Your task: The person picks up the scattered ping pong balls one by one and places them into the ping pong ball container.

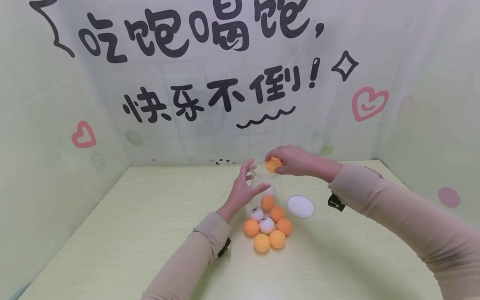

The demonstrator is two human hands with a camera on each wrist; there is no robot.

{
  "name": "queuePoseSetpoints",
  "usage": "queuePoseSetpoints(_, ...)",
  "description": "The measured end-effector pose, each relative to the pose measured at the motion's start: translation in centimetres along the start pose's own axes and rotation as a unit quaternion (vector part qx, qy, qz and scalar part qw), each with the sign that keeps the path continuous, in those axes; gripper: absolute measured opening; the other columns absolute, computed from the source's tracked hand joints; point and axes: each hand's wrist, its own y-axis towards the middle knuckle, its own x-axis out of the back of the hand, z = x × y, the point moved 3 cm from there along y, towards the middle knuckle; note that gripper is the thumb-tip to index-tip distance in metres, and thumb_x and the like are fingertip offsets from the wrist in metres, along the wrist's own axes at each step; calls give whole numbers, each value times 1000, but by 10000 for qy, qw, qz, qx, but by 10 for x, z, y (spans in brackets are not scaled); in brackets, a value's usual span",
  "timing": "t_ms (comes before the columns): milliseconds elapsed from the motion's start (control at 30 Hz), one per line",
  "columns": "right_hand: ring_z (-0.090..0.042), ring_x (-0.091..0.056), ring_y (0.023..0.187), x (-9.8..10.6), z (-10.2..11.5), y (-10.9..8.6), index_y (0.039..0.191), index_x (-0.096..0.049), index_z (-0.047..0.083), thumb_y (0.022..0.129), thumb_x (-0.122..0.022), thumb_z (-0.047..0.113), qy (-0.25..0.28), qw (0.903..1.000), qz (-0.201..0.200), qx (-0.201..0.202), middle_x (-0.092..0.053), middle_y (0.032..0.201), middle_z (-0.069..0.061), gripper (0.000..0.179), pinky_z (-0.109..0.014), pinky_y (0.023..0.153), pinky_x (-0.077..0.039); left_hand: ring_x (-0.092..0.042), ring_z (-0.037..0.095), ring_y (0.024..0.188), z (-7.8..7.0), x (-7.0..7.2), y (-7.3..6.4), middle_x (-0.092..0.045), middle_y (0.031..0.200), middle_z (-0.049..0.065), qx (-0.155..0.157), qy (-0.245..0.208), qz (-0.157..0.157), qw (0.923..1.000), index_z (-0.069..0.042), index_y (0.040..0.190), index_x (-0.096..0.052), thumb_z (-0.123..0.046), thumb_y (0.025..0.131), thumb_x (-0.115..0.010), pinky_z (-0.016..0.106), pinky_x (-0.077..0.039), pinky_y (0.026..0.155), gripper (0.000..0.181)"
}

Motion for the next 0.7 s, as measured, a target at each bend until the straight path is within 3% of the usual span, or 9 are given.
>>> queuePoseSetpoints(467,-25,-56,91,-4,7,9,113,-61,4,81,-64,1,-100,9987,506,27,-63,107,-12,32,-38,80,-48,-40,34,124,-1,1,-1,-30,146,8,86,-131,27,9999,-29,143,-20,-31,77,-73,53,-41,91,84)
queuePoseSetpoints(700,-28,-59,89,-7,11,11,107,-63,0,82,-60,-2,-130,9979,479,420,-64,103,-13,25,-37,79,-50,-42,33,123,-2,1,-1,-30,145,9,88,-93,17,9999,-29,143,-22,-35,77,-73,50,-43,91,83)
